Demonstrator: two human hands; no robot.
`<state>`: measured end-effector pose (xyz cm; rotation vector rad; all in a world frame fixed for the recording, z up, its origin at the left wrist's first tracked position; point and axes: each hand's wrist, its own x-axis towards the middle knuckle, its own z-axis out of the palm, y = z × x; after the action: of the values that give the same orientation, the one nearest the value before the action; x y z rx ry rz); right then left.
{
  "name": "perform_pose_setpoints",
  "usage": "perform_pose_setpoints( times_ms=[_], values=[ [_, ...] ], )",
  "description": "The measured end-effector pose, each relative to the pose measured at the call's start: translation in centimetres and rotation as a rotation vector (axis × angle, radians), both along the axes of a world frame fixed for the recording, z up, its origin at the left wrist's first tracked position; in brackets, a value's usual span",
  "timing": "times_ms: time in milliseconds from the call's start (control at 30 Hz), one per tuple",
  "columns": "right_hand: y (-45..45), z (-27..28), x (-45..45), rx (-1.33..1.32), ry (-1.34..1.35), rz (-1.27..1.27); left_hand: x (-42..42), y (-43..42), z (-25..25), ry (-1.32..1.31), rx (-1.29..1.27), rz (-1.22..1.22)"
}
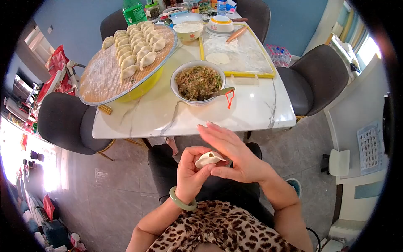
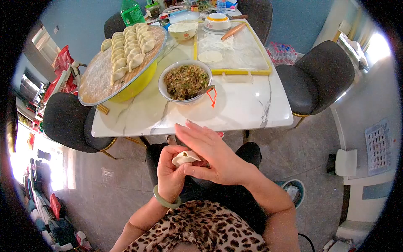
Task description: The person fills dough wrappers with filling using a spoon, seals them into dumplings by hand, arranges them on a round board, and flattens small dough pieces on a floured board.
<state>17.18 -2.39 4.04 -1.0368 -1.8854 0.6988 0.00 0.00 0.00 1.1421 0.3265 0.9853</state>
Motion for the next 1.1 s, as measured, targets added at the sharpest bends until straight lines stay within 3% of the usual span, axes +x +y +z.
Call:
perform_pose_setpoints(
  times_ms=[167,300,367,467,700,800,867,900,967,1100],
  values=[
    [-0.2,0.9,0.7,0.190,-0.506,-0.044,0.3,-0.4,0.4,0.055,-0.043,0.034],
    [-0.1,0.0,0.1,0.285,-0.476,-0.074,-0.3,-0.2,0.7,0.097,-0.068,0.020],
    [0.2,-0.1,-0.4,0.116,-0.188,-0.051,-0.5,0.2,0.2,0.166,-0.039,0.002],
    [0.4,0.4,-0.4,0.069,-0.106,0.001,-0.3,0.3,1.5,0.103,-0.064,-0.029],
    [0.7,-0.2,0.0,0.279,-0.472,-0.019,-0.4,0.4,1.0,0.189,-0.037,0.006],
    [1.0,-1.8,-0.1,0.320,-0.357,-0.061,-0.4,0.5,0.6,0.086,-0.155,-0.069],
    [1.3,-2.5,-0.6,0.201,-0.021,-0.022,-0.4,0.7,-0.2,0.126,-0.175,-0.048],
    [1.2,-2.9,-0.8,0.201,-0.026,-0.019,-0.4,0.8,-0.2,0.120,-0.174,-0.047],
    [0.7,-3.7,-1.3,-0.033,0.214,-0.035,-0.4,0.9,0.3,0.169,-0.184,-0.069],
    [0.8,-4.4,-1.8,-0.109,0.414,0.106,-0.2,0.8,1.5,0.294,-0.108,-0.057]
  ],
)
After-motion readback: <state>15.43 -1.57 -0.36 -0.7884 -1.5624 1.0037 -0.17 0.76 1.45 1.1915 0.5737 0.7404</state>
